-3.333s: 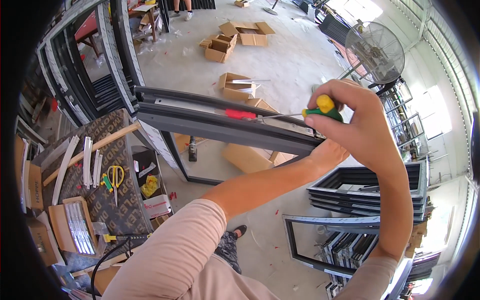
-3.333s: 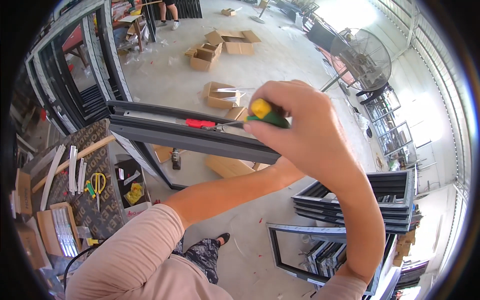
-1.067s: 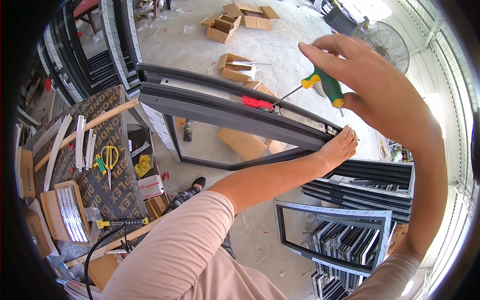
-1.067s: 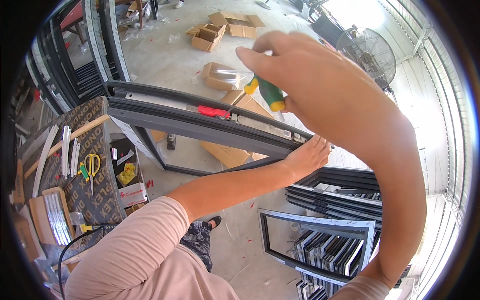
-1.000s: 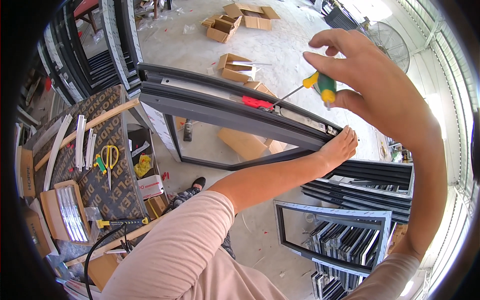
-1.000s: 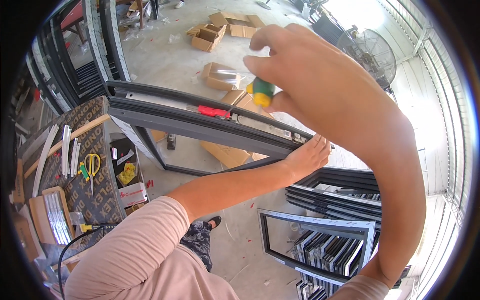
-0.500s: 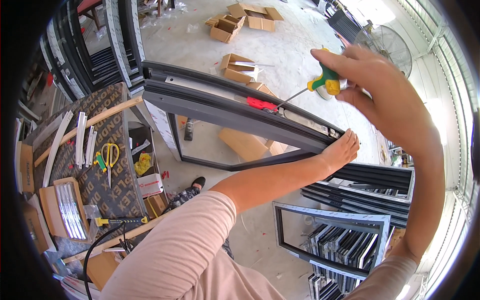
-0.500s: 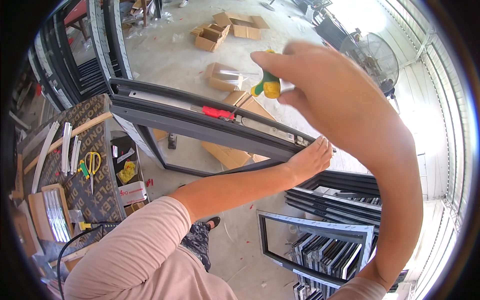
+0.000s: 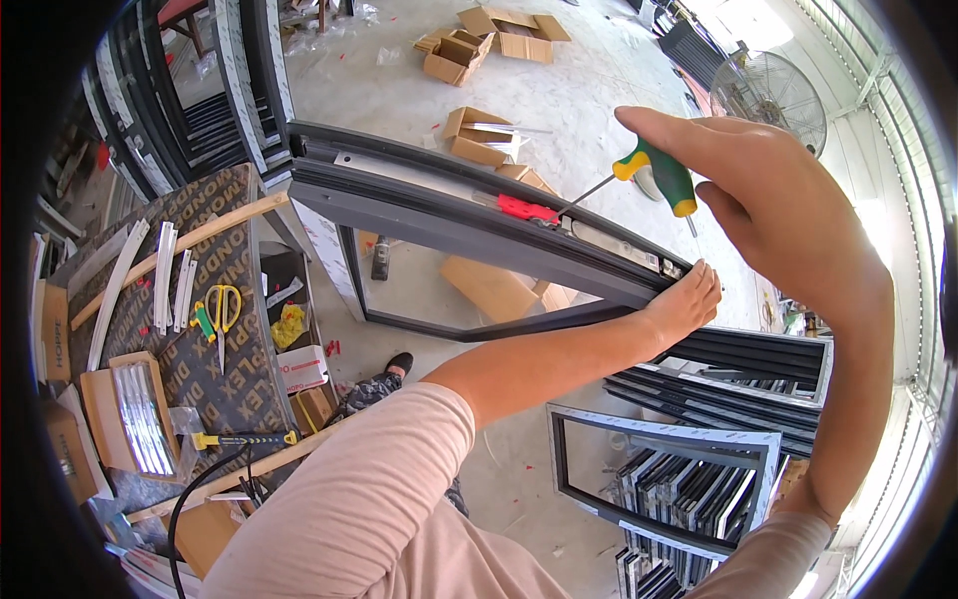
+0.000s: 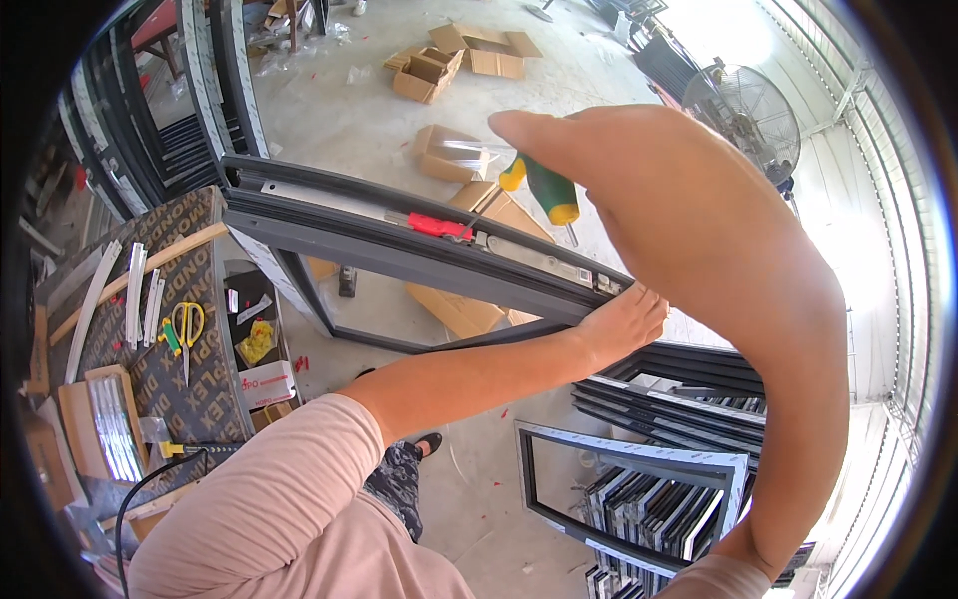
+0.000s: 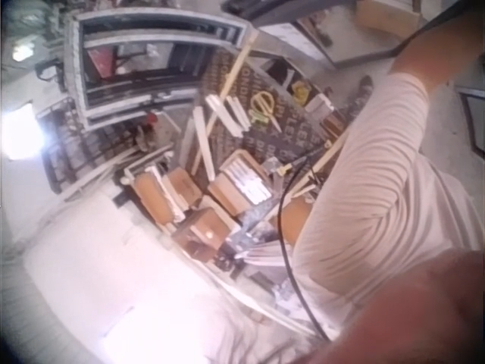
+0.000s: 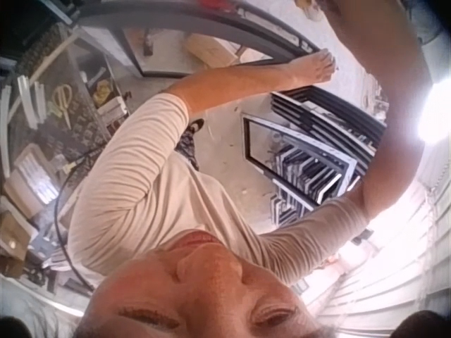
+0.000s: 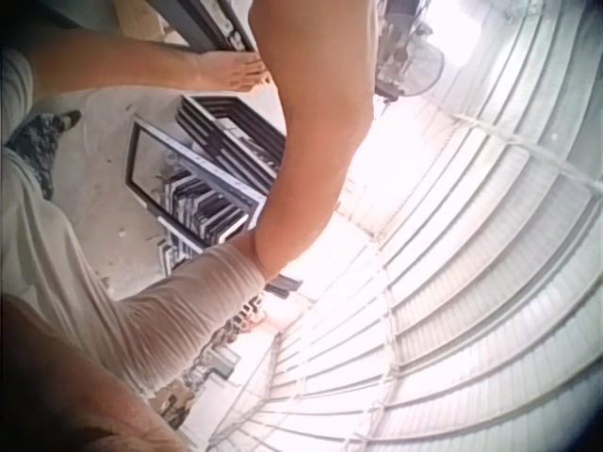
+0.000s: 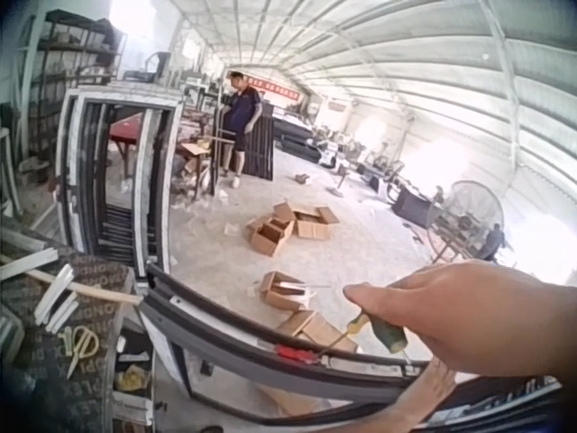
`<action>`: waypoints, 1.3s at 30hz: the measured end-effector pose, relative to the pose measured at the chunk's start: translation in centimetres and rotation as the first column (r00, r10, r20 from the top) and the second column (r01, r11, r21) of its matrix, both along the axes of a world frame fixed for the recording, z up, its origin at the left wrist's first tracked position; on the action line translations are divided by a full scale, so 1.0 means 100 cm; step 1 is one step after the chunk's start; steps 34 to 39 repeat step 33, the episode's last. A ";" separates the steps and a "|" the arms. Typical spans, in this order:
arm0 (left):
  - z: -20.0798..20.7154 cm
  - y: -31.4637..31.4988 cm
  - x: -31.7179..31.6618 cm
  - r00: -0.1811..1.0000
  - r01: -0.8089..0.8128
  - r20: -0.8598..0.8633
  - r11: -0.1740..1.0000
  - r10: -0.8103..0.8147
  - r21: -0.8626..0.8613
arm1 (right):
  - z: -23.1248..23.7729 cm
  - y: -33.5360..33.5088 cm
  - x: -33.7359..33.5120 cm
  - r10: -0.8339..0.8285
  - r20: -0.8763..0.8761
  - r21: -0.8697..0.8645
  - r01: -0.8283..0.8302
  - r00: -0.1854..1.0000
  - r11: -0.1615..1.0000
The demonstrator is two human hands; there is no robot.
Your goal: Install hardware and trim into a metal window frame using scissors, a screwdriver, and manual force.
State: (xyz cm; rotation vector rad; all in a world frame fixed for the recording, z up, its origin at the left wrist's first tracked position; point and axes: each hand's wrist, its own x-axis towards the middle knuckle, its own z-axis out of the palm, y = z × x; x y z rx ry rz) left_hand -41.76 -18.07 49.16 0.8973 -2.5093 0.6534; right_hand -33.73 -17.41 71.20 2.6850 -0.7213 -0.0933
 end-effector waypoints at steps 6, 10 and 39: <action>0.004 0.001 -0.001 1.000 0.024 0.005 1.000 -0.025 0.009 | 0.001 -0.003 0.013 0.188 -0.085 -0.180 -0.201 0.978 0.963; 0.002 0.004 -0.001 1.000 -0.004 -0.012 1.000 0.004 -0.010 | 0.005 -0.008 0.022 0.013 -0.078 -0.070 -0.019 0.997 0.997; 0.004 0.016 -0.004 0.999 0.034 0.012 0.999 -0.034 -0.025 | 0.004 0.007 -0.002 0.180 -0.189 -0.154 -0.210 0.965 0.965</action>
